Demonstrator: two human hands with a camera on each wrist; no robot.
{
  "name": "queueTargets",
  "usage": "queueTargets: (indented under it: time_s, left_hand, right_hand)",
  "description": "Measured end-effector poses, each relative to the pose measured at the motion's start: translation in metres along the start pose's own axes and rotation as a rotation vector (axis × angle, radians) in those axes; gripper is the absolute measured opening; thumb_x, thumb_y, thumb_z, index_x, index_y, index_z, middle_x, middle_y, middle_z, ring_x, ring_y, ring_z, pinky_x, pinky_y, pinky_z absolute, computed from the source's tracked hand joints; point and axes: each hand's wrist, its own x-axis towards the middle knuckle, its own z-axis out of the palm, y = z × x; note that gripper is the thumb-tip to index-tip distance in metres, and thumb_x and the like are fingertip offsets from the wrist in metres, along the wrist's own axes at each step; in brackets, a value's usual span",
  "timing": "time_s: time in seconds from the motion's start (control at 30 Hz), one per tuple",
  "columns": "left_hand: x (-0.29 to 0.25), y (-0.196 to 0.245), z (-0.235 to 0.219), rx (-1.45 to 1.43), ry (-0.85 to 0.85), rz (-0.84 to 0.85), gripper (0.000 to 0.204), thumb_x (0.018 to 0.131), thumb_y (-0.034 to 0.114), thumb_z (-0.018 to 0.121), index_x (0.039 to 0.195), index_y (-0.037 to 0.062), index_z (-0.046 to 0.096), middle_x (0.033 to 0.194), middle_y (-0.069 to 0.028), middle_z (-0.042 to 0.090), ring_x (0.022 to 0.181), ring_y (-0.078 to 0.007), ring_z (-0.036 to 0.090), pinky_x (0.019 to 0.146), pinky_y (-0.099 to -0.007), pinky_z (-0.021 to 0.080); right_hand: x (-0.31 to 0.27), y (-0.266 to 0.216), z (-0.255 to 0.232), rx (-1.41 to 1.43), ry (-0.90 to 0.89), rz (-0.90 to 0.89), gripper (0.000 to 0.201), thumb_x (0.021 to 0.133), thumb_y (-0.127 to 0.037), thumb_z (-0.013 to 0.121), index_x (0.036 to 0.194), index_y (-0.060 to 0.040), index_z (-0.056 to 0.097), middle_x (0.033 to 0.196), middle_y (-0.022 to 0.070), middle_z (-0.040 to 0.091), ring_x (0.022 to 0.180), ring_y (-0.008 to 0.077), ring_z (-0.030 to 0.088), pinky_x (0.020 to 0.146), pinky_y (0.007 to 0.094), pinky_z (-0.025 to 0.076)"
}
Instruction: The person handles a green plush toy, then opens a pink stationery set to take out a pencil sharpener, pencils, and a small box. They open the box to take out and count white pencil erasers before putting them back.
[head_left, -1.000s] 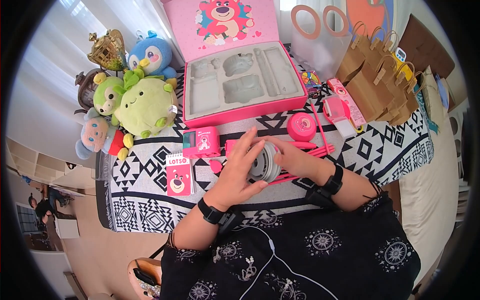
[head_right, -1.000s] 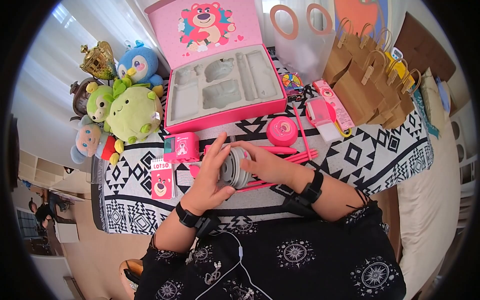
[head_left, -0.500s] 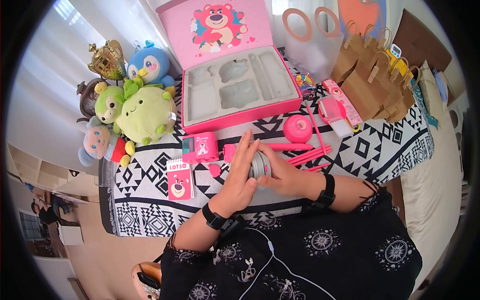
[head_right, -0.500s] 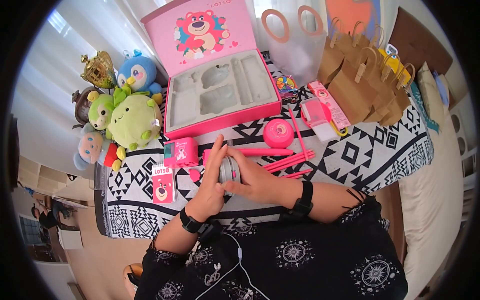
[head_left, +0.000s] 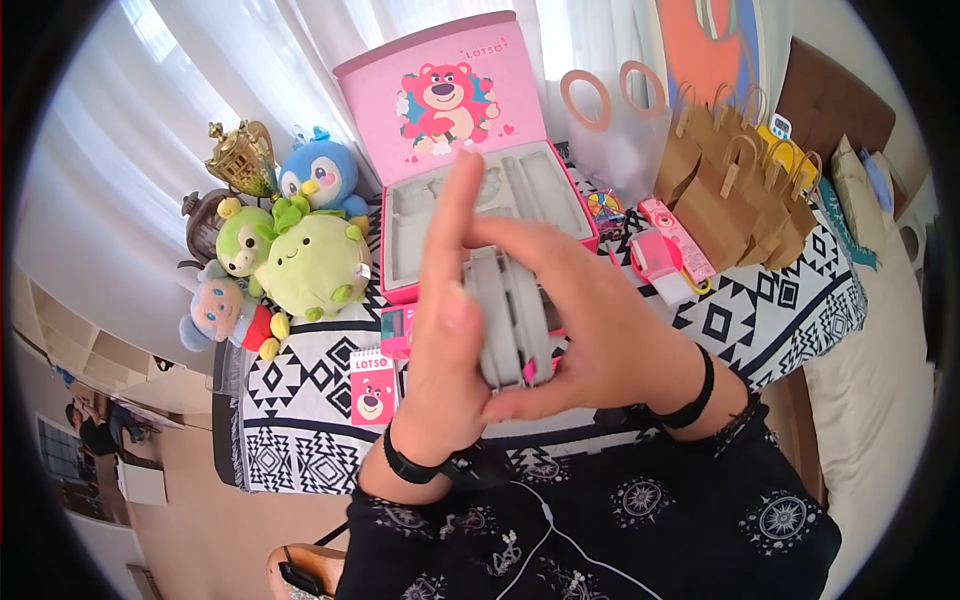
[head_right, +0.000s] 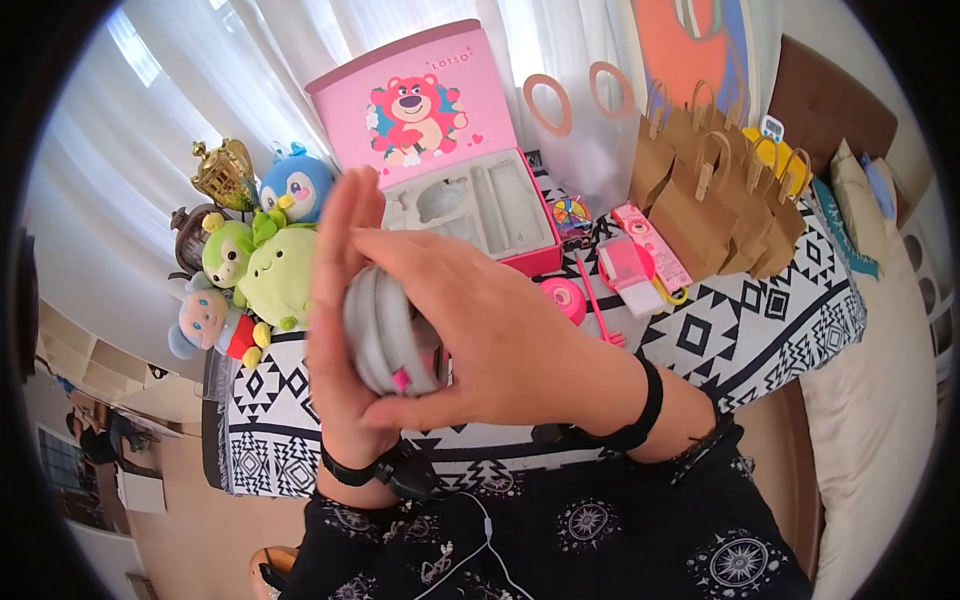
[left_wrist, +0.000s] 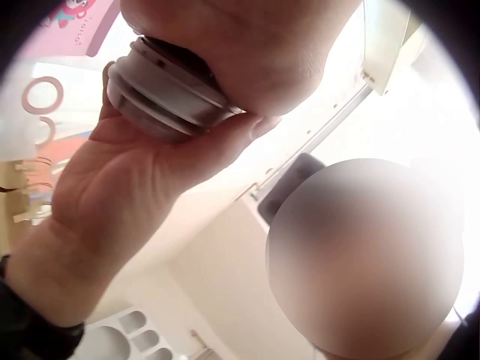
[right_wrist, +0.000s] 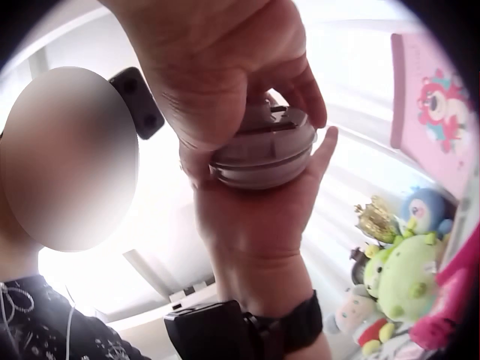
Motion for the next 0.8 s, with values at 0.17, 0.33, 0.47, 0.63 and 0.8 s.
queueTargets:
  time_s: [0.17,0.33,0.47,0.63,0.8]
  left_hand:
    - [0.013,-0.003,0.045,-0.073,0.768,0.131,0.094,0.092,0.072,0.023,0.155,0.0028,0.012,0.158,-0.0227,0.020,0.147,-0.0354,0.018,0.118,-0.0464,0.012]
    - [0.000,-0.015,0.042,0.021,0.616,0.144,0.109,0.084,0.084,0.024,0.155,0.0062,-0.002,0.160,-0.0256,0.006,0.148,-0.0388,0.008,0.118,-0.0480,0.009]
    - [0.006,-0.016,0.051,-0.245,0.660,-0.030,0.108,0.083,0.085,0.027,0.156,0.0123,-0.007,0.160,-0.0230,0.004,0.149,-0.0354,0.006,0.119,-0.0470,0.008]
    - [0.005,-0.024,0.041,-0.394,0.534,-0.042,0.108,0.083,0.085,0.024,0.155,0.0124,-0.008,0.161,-0.0222,0.004,0.149,-0.0345,0.003,0.119,-0.0469,0.003]
    - [0.002,-0.033,0.039,-0.366,0.498,0.049,0.104,0.086,0.083,0.021,0.155,0.0110,-0.009,0.160,-0.0249,0.002,0.149,-0.0342,0.003,0.119,-0.0467,0.001]
  right_hand:
    - [0.013,-0.008,0.004,-0.079,0.091,-0.264,0.093,0.068,-0.052,0.083,0.136,-0.0004,0.046,0.136,0.0191,0.053,0.120,0.0323,0.054,0.096,0.0423,0.043]
    - [0.006,-0.004,0.015,0.056,0.191,-0.308,0.076,0.077,-0.064,0.070,0.123,-0.0036,0.059,0.130,0.0183,0.058,0.110,0.0339,0.058,0.093,0.0445,0.045]
    - [0.002,0.005,0.011,0.149,0.149,-0.359,0.057,0.083,-0.057,0.068,0.113,-0.0082,0.066,0.121,0.0137,0.064,0.106,0.0310,0.059,0.090,0.0431,0.048]
    - [0.002,0.013,0.016,0.122,0.167,-0.424,0.045,0.085,-0.049,0.068,0.107,-0.0093,0.068,0.118,0.0099,0.066,0.105,0.0283,0.060,0.088,0.0417,0.049]
    - [0.000,0.020,0.022,0.161,0.200,-0.423,0.038,0.084,-0.042,0.069,0.105,-0.0104,0.069,0.116,0.0077,0.067,0.104,0.0271,0.060,0.086,0.0416,0.049]
